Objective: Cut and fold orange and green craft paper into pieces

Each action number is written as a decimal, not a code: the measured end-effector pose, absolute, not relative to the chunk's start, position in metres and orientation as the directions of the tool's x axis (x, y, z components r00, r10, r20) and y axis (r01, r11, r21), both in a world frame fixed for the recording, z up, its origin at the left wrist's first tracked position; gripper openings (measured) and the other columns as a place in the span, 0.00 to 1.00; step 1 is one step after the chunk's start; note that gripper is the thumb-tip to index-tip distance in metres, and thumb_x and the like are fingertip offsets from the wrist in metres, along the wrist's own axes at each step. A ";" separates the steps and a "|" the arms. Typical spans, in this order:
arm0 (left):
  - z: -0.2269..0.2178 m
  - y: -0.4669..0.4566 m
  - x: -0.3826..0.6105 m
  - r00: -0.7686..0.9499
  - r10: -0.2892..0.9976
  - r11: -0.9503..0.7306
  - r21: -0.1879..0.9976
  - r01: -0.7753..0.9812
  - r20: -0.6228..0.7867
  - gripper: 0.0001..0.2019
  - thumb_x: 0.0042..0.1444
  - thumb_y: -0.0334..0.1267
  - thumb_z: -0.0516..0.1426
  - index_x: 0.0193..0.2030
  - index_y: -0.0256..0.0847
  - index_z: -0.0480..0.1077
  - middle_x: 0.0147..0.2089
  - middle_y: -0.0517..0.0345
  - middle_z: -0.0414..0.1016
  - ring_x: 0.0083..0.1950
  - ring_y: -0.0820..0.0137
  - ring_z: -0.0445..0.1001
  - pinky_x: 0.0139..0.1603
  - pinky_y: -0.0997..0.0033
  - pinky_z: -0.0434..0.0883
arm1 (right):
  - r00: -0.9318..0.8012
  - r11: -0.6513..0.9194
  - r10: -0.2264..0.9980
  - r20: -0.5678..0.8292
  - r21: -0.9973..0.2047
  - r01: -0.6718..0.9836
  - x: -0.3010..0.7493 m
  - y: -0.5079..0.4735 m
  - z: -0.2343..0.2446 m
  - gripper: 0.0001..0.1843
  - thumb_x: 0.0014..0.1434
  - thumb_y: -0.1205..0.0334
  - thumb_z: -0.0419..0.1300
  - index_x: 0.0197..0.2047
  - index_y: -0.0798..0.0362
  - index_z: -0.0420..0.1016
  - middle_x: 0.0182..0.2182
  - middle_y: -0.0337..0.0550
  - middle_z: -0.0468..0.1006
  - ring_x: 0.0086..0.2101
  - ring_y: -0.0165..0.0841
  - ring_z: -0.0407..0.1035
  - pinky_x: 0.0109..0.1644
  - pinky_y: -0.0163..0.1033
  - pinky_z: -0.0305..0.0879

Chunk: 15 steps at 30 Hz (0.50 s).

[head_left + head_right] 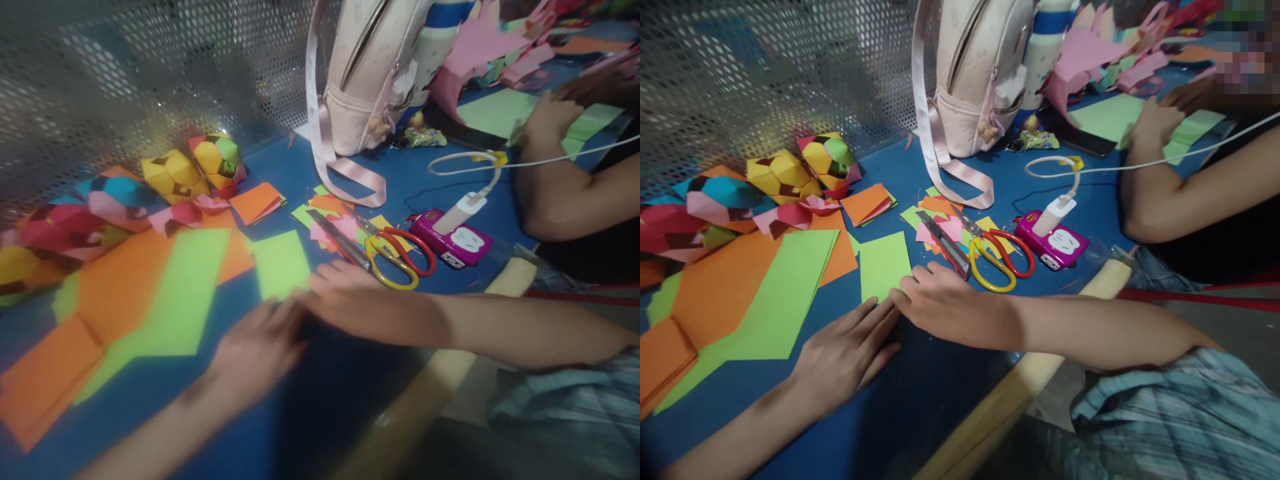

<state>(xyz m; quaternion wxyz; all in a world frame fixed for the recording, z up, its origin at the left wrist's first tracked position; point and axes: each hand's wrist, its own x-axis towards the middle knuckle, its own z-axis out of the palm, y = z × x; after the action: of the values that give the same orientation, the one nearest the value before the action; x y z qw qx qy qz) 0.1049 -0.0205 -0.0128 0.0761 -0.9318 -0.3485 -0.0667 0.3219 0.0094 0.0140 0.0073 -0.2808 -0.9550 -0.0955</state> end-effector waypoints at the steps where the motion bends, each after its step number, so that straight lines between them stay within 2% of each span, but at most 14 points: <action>1: -0.013 -0.020 0.105 0.743 0.650 -0.740 -0.089 0.667 0.158 0.14 0.63 0.37 0.54 0.53 0.35 0.73 0.53 0.43 0.80 0.45 0.57 0.81 0.36 0.65 0.81 | -0.841 0.820 0.533 0.091 0.187 0.541 0.321 0.009 0.010 0.13 0.66 0.72 0.48 0.45 0.57 0.73 0.34 0.46 0.71 0.35 0.40 0.64 0.36 0.44 0.56; 5: -0.015 -0.018 0.099 0.754 0.612 -0.754 -0.113 0.647 0.239 0.11 0.65 0.37 0.53 0.47 0.37 0.76 0.51 0.43 0.81 0.47 0.58 0.81 0.45 0.64 0.79 | -0.849 0.822 0.513 0.125 0.212 0.528 0.320 0.008 -0.004 0.09 0.61 0.71 0.55 0.31 0.53 0.74 0.33 0.47 0.69 0.35 0.40 0.63 0.37 0.44 0.55; 10: -0.016 -0.020 0.093 0.744 0.605 -0.724 -0.194 0.662 0.284 0.11 0.67 0.38 0.53 0.36 0.38 0.74 0.38 0.47 0.80 0.33 0.66 0.79 0.32 0.69 0.74 | -0.832 0.814 0.551 0.055 0.184 0.551 0.320 0.005 0.002 0.12 0.61 0.71 0.56 0.28 0.53 0.77 0.31 0.48 0.71 0.35 0.40 0.65 0.37 0.45 0.55; 15: -0.012 -0.022 0.092 0.746 0.605 -0.678 -0.311 0.665 0.277 0.12 0.67 0.39 0.54 0.33 0.39 0.73 0.28 0.54 0.76 0.29 0.67 0.75 0.29 0.69 0.68 | -0.819 0.810 0.572 0.034 0.132 0.571 0.320 0.009 0.003 0.13 0.61 0.73 0.56 0.29 0.57 0.79 0.31 0.50 0.73 0.37 0.40 0.68 0.40 0.44 0.57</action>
<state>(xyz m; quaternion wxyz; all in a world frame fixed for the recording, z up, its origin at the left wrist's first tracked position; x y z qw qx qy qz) 0.0920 -0.0216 -0.0121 0.1994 -0.9129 -0.3480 -0.0755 0.3198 0.0088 0.0026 -0.0036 -0.3004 -0.9513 -0.0685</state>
